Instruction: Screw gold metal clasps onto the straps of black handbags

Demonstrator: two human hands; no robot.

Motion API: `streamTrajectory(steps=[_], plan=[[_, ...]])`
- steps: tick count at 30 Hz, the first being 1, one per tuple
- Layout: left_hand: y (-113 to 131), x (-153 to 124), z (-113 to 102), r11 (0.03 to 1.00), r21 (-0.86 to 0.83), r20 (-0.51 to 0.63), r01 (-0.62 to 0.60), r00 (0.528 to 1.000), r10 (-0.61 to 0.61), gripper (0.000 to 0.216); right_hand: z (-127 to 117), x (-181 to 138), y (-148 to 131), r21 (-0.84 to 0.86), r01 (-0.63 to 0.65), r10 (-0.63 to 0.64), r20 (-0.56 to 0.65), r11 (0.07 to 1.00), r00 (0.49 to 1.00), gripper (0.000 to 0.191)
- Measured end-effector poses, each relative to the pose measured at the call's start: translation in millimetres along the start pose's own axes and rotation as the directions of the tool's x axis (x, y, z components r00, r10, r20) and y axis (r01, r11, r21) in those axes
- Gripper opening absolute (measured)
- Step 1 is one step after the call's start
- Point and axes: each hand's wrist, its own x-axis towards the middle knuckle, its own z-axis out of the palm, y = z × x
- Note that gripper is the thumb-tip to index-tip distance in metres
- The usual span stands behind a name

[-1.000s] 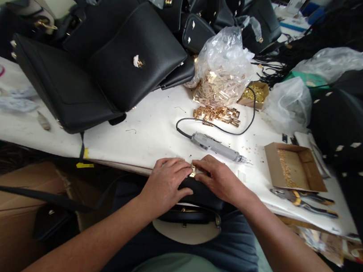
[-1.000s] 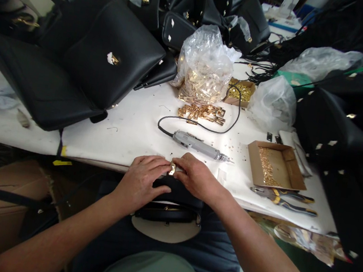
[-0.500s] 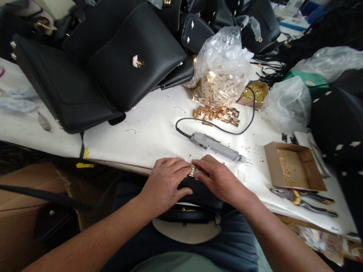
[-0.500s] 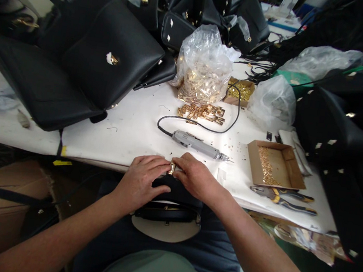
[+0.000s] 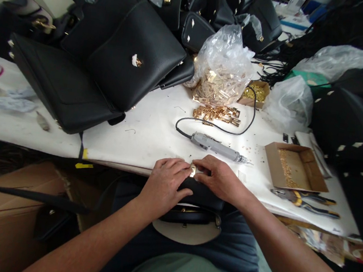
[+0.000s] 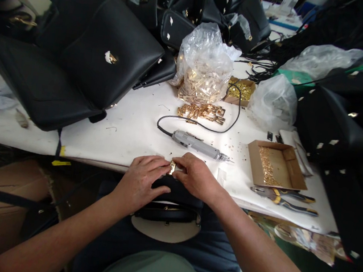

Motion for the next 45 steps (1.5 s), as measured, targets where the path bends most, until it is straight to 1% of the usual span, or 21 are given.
streamTrajectory(steps=[4,6,9,22,31,36,41,45], plan=[[-0.3,0.1,-0.5,1.000,0.000,0.002,0.002,1.000,-0.002,0.049,1.8,0.1,1.2,0.098,-0.103,0.107,-0.035,0.990,0.994,0.035],[-0.1,0.3,-0.8,1.000,-0.001,0.001,0.002,1.000,-0.002,0.049,2.4,0.0,0.7,0.132,-0.135,0.142,-0.049,0.982,0.989,0.033],[0.3,0.4,-1.0,1.000,0.001,-0.006,-0.002,1.000,0.002,0.049,2.0,0.4,-0.8,0.143,-0.131,0.139,-0.047,0.981,0.989,0.028],[-1.7,0.0,0.2,1.000,-0.029,-0.020,0.006,1.000,-0.006,0.052,-0.2,2.9,-0.7,0.161,-0.193,0.201,-0.033,0.968,0.979,0.029],[-3.0,-0.9,0.9,0.999,-0.042,-0.025,0.000,1.000,-0.001,0.051,-0.1,5.0,1.5,0.142,-0.162,0.168,-0.033,0.977,0.985,0.026],[-4.6,-2.6,2.4,0.999,-0.044,-0.052,-0.021,0.998,0.019,0.044,-1.3,6.1,0.0,0.138,-0.184,0.189,-0.020,0.973,0.982,0.025],[-6.4,-2.6,2.1,0.998,-0.060,-0.028,-0.013,1.000,0.012,0.045,-1.1,6.7,-1.7,0.145,-0.202,0.206,-0.019,0.969,0.978,0.024],[-6.4,-1.6,1.3,0.999,-0.050,-0.021,-0.004,1.000,0.003,0.042,0.3,6.7,-0.8,0.132,-0.195,0.200,-0.024,0.972,0.980,0.022]])
